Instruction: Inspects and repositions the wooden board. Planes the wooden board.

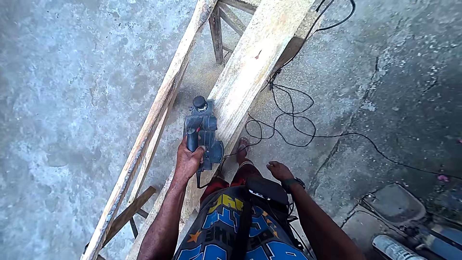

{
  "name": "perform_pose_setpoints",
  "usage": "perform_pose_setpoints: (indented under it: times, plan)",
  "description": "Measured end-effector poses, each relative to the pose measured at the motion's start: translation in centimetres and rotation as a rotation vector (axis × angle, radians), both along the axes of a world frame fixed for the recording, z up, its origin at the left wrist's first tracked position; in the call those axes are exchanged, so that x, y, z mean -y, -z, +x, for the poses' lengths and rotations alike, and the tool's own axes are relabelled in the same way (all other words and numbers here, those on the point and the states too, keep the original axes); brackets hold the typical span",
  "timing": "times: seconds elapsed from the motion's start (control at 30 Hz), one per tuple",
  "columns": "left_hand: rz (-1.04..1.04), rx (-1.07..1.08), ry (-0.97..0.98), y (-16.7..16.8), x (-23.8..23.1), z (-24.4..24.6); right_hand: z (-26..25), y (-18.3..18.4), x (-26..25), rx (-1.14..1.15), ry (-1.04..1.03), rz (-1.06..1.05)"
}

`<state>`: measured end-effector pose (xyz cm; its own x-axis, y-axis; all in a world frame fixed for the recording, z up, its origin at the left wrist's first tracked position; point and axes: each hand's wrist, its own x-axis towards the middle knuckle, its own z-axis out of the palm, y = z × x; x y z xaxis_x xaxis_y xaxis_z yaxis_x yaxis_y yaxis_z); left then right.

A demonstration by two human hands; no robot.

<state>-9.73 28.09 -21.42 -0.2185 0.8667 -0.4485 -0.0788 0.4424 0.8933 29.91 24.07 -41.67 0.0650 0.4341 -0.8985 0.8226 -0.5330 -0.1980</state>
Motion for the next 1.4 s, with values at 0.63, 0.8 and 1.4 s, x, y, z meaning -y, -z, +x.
perform_pose_setpoints:
  times: [0.63,0.8,1.4]
  plan:
    - [-0.045,-0.063,0.141,0.2,-14.1,5.4,3.6,-0.2,-6.9,-0.072,0.060,0.128]
    - [-0.026,-0.071,0.183,-0.2,-18.1,7.1,8.2,0.1,-5.0,-0.005,0.121,0.077]
    - [0.074,-0.037,0.178,0.7,-35.2,12.0,15.0,-0.8,0.8,0.074,0.393,0.134]
